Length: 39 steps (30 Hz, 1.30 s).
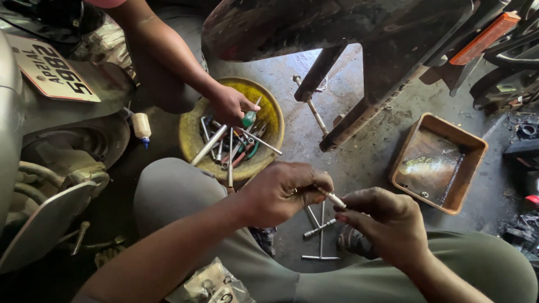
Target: The recorder unpacks a new spark plug from its plastic packaging and prepares it for installation in a motorcycle.
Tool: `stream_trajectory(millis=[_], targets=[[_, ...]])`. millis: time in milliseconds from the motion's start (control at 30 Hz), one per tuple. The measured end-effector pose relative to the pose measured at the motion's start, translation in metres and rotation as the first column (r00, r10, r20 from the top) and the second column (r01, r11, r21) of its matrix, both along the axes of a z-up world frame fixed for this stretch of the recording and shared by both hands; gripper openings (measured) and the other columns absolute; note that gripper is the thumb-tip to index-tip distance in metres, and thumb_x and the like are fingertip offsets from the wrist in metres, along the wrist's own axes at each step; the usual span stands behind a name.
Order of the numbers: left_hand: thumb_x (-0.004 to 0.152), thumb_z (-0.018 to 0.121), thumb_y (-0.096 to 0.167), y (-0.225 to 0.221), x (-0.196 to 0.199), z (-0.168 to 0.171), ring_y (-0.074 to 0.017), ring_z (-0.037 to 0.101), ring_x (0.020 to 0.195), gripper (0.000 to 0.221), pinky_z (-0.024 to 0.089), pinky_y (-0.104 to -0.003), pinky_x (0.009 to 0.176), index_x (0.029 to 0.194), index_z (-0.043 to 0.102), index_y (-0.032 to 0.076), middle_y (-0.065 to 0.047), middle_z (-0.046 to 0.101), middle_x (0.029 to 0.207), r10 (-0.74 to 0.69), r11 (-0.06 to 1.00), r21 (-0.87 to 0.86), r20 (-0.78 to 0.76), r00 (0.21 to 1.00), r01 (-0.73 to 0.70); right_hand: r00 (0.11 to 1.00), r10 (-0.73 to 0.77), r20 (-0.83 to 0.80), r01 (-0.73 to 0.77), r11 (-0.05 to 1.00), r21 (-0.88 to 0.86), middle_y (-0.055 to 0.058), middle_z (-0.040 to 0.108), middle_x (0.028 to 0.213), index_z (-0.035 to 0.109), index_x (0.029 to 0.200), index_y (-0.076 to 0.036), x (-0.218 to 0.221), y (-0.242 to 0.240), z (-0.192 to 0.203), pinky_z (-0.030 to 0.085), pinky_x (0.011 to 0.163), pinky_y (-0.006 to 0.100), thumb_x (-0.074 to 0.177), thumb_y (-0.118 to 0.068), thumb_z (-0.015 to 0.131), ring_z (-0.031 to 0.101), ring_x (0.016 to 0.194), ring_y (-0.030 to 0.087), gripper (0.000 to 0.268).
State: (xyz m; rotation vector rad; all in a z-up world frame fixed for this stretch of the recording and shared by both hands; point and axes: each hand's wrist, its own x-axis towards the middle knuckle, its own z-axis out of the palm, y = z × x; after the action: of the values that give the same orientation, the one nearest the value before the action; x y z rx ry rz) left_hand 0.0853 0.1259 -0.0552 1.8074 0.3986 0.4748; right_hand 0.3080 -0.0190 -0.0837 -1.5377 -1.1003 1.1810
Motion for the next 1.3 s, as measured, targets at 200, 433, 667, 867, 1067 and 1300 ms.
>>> stream_trajectory(millis=[200, 433, 667, 867, 1067, 1300], targets=[[0.095, 0.073, 0.008, 0.0, 0.001, 0.003, -0.0191, 0.067, 0.079, 0.014, 0.053, -0.034, 0.071, 0.108, 0.067, 0.009, -0.007, 0.069, 0.091, 0.0, 0.998, 0.061, 0.007, 1.0, -0.001, 0.981, -0.076, 0.177, 0.107, 0.979, -0.175, 0.008, 0.075, 0.074, 0.08, 0.088, -0.001, -0.01, 0.0, 0.005, 0.048, 0.054, 0.026, 0.073, -0.003, 0.088, 0.063, 0.063, 0.01, 0.017], [0.093, 0.073, 0.007, 0.003, 0.001, 0.0, -0.0212, 0.069, 0.082, 0.016, 0.053, -0.034, 0.073, 0.108, 0.067, 0.008, -0.008, 0.069, 0.094, -0.047, 0.998, 0.047, 0.062, 0.997, 0.045, 0.993, -0.043, 0.106, 0.053, 0.994, -0.097, 0.003, 0.076, 0.078, 0.08, 0.086, -0.001, -0.005, 0.0, -0.001, 0.055, 0.062, 0.025, 0.073, -0.002, 0.085, 0.07, 0.07, 0.008, 0.014], [0.101, 0.057, 0.03, -0.014, 0.002, -0.008, -0.0288, 0.068, 0.098, 0.032, 0.053, -0.041, 0.085, 0.125, 0.062, 0.01, -0.012, 0.068, 0.105, -0.05, 0.994, 0.089, -0.126, 0.991, 0.062, 0.982, -0.141, -0.129, 0.121, 0.981, -0.151, 0.005, 0.078, 0.08, 0.076, 0.087, -0.001, -0.012, 0.008, -0.005, 0.056, 0.065, 0.024, 0.076, -0.001, 0.08, 0.069, 0.072, 0.007, 0.011], [0.098, 0.065, 0.05, -0.018, 0.004, -0.021, -0.0418, 0.061, 0.105, 0.056, 0.049, -0.046, 0.087, 0.121, 0.056, 0.0, -0.028, 0.058, 0.118, -0.042, 0.955, 0.28, -0.211, 0.977, 0.101, 0.974, 0.052, 0.22, -0.027, 0.993, -0.114, 0.003, 0.067, 0.05, 0.079, 0.08, -0.005, -0.016, 0.01, 0.01, 0.044, 0.037, 0.026, 0.074, -0.006, 0.082, 0.06, 0.039, 0.008, 0.007], [0.099, 0.061, 0.049, -0.01, 0.001, -0.025, -0.036, 0.063, 0.093, 0.047, 0.048, -0.045, 0.08, 0.102, 0.059, 0.003, -0.017, 0.064, 0.094, -0.244, 0.968, 0.008, -0.199, 0.949, 0.251, 0.979, 0.143, 0.147, -0.124, 0.984, -0.13, 0.001, 0.066, 0.046, 0.082, 0.078, -0.006, -0.017, 0.011, 0.017, 0.043, 0.037, 0.026, 0.073, -0.009, 0.086, 0.059, 0.039, 0.007, 0.007], [0.099, 0.063, 0.047, -0.012, -0.004, -0.012, -0.033, 0.063, 0.088, 0.043, 0.048, -0.043, 0.08, 0.096, 0.06, 0.005, -0.014, 0.063, 0.088, -0.294, 0.956, -0.045, -0.151, 0.944, 0.291, 0.984, 0.18, 0.001, -0.18, 0.984, -0.015, 0.002, 0.081, 0.073, 0.082, 0.088, -0.004, -0.012, -0.002, 0.006, 0.057, 0.057, 0.024, 0.075, -0.007, 0.085, 0.073, 0.066, 0.006, 0.014]])
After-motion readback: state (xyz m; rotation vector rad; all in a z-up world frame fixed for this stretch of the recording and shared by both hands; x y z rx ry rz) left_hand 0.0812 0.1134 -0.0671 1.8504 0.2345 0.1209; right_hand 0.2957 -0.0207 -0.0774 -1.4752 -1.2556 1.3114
